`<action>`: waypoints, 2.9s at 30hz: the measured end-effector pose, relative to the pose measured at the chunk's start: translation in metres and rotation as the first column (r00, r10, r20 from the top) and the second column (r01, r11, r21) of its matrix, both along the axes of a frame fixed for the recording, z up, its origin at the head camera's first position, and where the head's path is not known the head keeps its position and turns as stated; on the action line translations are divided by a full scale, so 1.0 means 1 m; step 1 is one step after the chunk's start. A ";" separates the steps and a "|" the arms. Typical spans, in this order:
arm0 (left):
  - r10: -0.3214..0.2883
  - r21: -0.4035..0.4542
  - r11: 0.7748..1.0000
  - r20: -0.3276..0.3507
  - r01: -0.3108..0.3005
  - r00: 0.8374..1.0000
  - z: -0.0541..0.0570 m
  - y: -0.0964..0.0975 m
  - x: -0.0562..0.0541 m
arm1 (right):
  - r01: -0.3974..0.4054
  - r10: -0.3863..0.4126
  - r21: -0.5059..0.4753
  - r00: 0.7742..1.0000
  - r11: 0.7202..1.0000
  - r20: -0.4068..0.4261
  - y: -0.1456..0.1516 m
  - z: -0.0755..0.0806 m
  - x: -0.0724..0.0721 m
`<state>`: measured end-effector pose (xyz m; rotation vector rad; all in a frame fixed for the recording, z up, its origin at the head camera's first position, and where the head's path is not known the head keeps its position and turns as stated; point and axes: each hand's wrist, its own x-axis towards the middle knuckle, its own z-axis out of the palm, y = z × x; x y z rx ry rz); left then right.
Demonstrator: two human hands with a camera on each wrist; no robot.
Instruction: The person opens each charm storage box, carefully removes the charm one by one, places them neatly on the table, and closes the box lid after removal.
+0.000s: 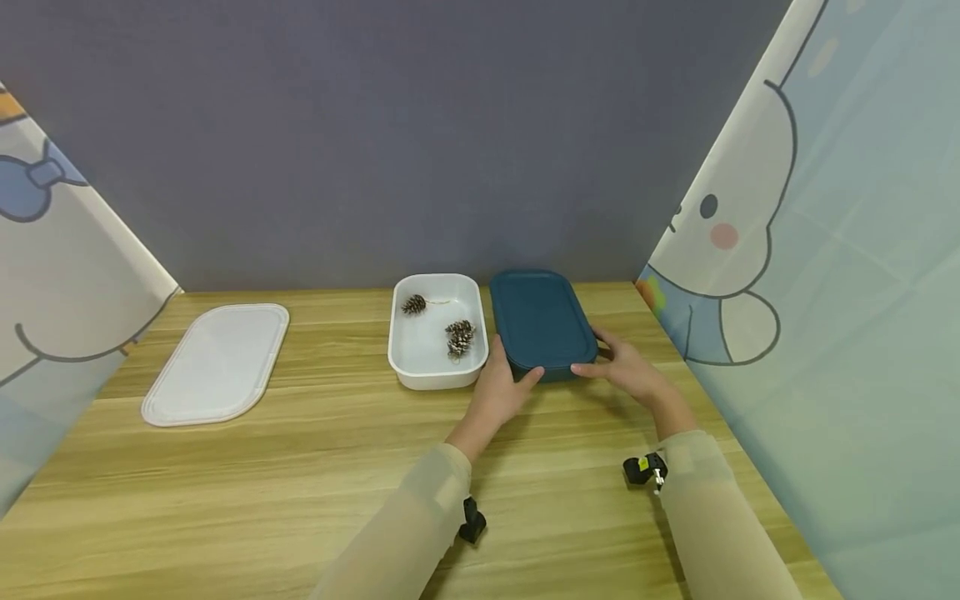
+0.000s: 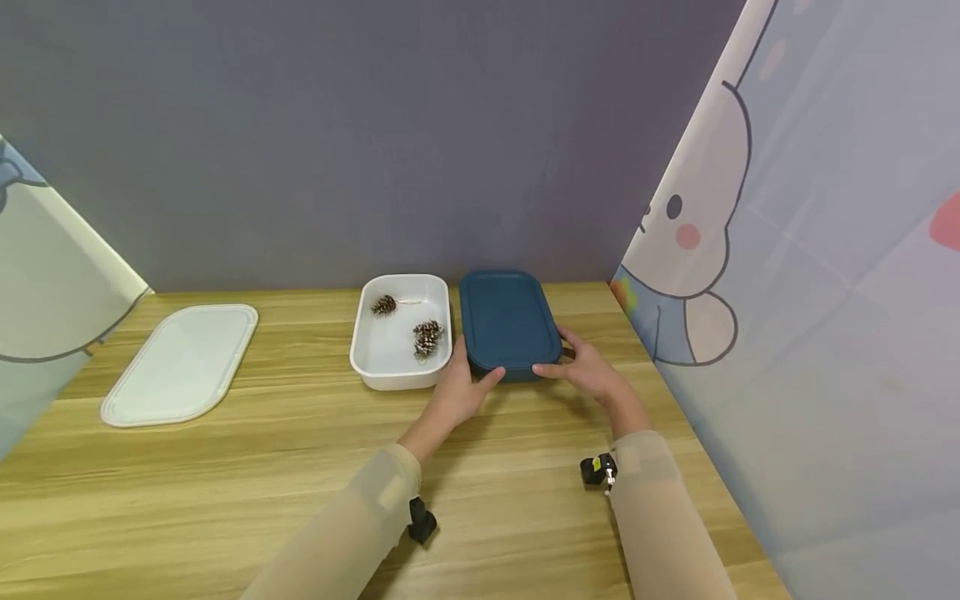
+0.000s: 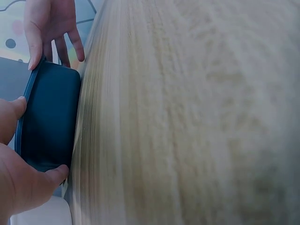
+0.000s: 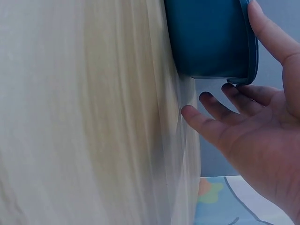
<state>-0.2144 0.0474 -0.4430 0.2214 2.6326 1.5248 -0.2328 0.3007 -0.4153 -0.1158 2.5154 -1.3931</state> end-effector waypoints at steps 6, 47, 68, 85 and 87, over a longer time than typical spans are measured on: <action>0.004 -0.034 0.999 0.002 -0.004 1.000 0.000 0.002 0.000 | 0.001 -0.001 -0.037 1.000 0.999 -0.007 0.001 -0.001 0.003; 0.022 0.116 0.993 -0.152 -0.004 0.988 0.049 -0.020 0.007 | -0.008 -0.029 -0.269 0.990 0.963 -0.135 -0.013 0.044 0.017; 0.045 0.205 0.979 -0.134 -0.016 0.990 0.058 -0.054 0.017 | -0.069 -0.064 -0.542 0.973 0.837 -0.224 -0.063 0.056 0.033; 0.047 0.256 0.966 -0.082 -0.024 0.996 0.050 -0.076 0.028 | -0.080 -0.070 -0.640 0.976 0.764 -0.206 -0.097 0.060 0.046; 0.058 0.240 0.970 -0.093 -0.035 0.994 0.052 -0.078 0.029 | -0.087 -0.076 -0.651 0.973 0.754 -0.218 -0.100 0.058 0.046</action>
